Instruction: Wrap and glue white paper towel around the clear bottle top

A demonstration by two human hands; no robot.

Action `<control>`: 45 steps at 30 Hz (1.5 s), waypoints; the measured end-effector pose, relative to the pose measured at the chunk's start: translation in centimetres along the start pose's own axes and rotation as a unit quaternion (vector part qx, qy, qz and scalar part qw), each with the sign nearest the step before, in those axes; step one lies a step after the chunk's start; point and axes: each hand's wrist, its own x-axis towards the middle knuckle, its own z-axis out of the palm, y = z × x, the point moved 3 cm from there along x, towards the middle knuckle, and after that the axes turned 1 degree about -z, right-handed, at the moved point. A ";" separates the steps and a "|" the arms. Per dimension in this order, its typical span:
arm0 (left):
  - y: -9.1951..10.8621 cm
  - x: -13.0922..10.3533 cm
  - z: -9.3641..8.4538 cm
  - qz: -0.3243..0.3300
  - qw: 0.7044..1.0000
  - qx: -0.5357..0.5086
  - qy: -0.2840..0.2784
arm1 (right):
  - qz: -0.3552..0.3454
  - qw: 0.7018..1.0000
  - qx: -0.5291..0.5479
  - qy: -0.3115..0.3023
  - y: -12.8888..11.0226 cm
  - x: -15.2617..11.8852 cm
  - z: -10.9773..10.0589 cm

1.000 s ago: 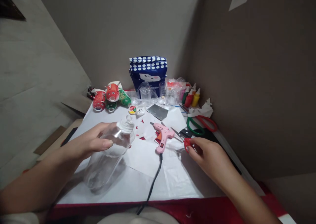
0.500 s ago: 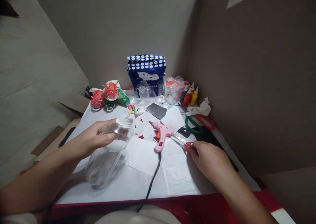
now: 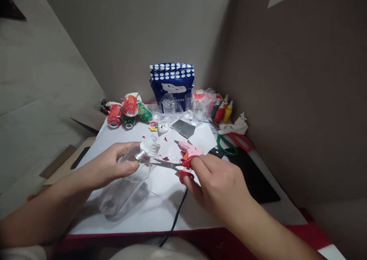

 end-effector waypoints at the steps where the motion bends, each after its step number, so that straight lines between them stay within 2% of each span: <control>1: 0.1 0.0 0.0 0.000 1.000 0.003 -0.001 | -0.008 1.000 -0.022 0.003 0.0 0.2 0.0; 7: 0.0 -0.1 0.1 -0.015 1.000 -0.001 0.002 | -0.050 0.996 -0.076 -0.005 -0.1 1.3 -0.5; 13: -0.4 0.1 0.1 -0.009 1.000 -0.022 -0.012 | -0.050 0.994 -0.096 -0.016 -0.1 1.6 -0.3; 18: -0.6 0.4 0.0 -0.011 1.000 -0.015 0.001 | -0.027 0.996 -0.073 -0.034 0.1 1.8 0.1; 23: -0.7 0.5 0.0 -0.007 1.000 0.001 -0.010 | -0.011 0.998 -0.025 -0.057 0.5 1.7 0.5; 34: -0.8 0.6 0.0 -0.022 1.000 -0.006 -0.011 | -0.028 0.997 -0.059 -0.046 0.3 2.1 0.7; 45: -0.9 0.7 -0.1 -0.017 1.000 0.004 -0.003 | -0.016 0.996 -0.030 -0.078 0.7 2.2 1.1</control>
